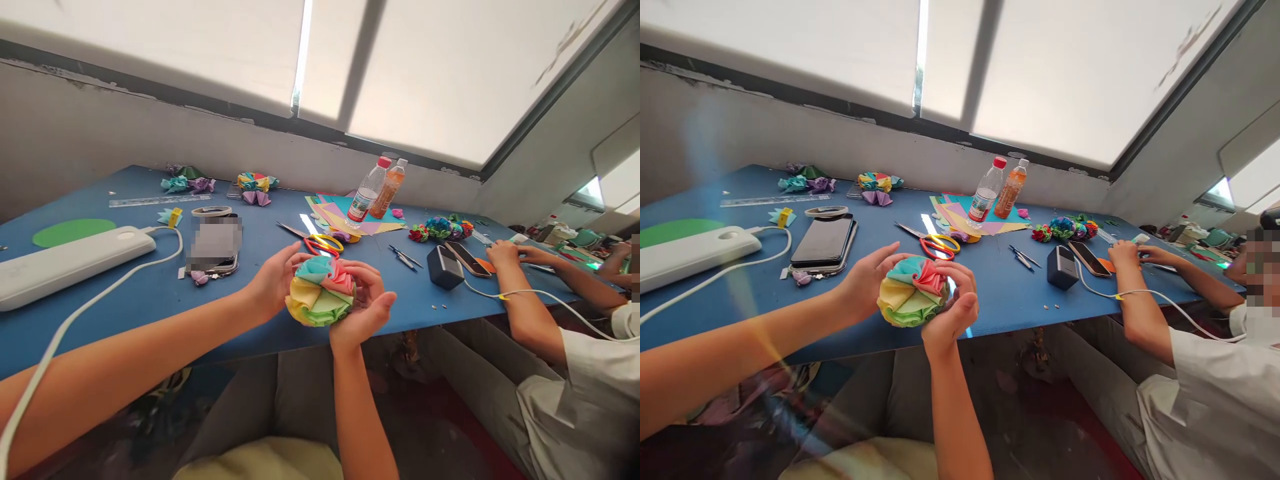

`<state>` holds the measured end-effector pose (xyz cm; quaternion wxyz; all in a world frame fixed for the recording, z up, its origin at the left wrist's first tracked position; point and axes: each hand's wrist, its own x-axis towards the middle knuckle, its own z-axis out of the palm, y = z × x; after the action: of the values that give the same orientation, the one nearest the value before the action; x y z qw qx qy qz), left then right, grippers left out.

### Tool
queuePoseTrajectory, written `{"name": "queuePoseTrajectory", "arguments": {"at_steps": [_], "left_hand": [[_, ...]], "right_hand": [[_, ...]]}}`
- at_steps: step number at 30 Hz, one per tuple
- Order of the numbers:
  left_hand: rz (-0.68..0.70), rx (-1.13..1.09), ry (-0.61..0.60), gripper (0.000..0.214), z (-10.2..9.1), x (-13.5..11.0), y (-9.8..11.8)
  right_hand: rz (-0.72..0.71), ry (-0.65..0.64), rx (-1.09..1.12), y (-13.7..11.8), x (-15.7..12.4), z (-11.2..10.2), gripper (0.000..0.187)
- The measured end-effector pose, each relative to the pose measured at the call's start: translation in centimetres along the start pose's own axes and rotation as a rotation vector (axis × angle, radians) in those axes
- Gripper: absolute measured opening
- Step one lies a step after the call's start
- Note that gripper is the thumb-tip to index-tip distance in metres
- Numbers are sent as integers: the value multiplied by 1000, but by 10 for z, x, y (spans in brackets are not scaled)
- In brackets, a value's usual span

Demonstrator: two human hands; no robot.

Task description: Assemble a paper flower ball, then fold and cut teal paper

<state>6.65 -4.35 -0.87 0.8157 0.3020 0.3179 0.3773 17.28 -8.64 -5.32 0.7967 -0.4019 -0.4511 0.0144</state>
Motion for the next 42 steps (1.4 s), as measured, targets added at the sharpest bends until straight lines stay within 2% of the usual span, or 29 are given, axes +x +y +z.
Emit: {"name": "queuePoseTrajectory", "arguments": {"at_steps": [3, 5, 7, 9, 13, 15, 17, 21, 24, 26, 28, 31, 37, 42], "left_hand": [[58, -109, 47, 32, -3, 5, 1], [73, -140, 34, 34, -6, 7, -2], [55, -136, -20, 37, -8, 7, -7], [2, -108, -95, 41, -9, 3, -12], [-77, -15, -290, 49, -8, -4, -12], [-39, 22, -329, 46, -7, -5, -8], [36, 64, -288, 39, -6, -4, -4], [147, 169, -198, 36, -5, -2, -1], [205, 200, -174, 36, -3, -4, -5], [233, 190, -170, 38, -2, -7, -8], [241, 172, -175, 38, -1, -10, -11], [249, 165, -183, 35, -1, -11, -11], [284, 158, -133, 39, -3, -7, -8], [398, 204, -86, 50, -5, -4, -8]], "right_hand": [[-73, -53, -43, 8, -1, 3, 52], [-124, -117, -72, 13, -3, 6, 53], [-153, -163, -70, 14, -5, 9, 54], [-150, -154, -75, 13, -6, 12, 48], [-25, -71, -160, 11, -4, 7, 29], [15, -122, -214, 12, 0, -2, 27], [-45, -233, -283, 13, 5, -13, 30], [-342, -408, -451, 7, 15, -30, 41], [-502, -465, -618, -3, 18, -31, 39], [-557, -444, -726, -8, 18, -28, 45], [-577, -381, -760, -9, 16, -23, 51], [-553, -309, -720, -7, 13, -19, 44], [-490, -349, -585, -5, 19, -18, 34], [-559, -311, -670, -8, 28, -16, 28]]}}
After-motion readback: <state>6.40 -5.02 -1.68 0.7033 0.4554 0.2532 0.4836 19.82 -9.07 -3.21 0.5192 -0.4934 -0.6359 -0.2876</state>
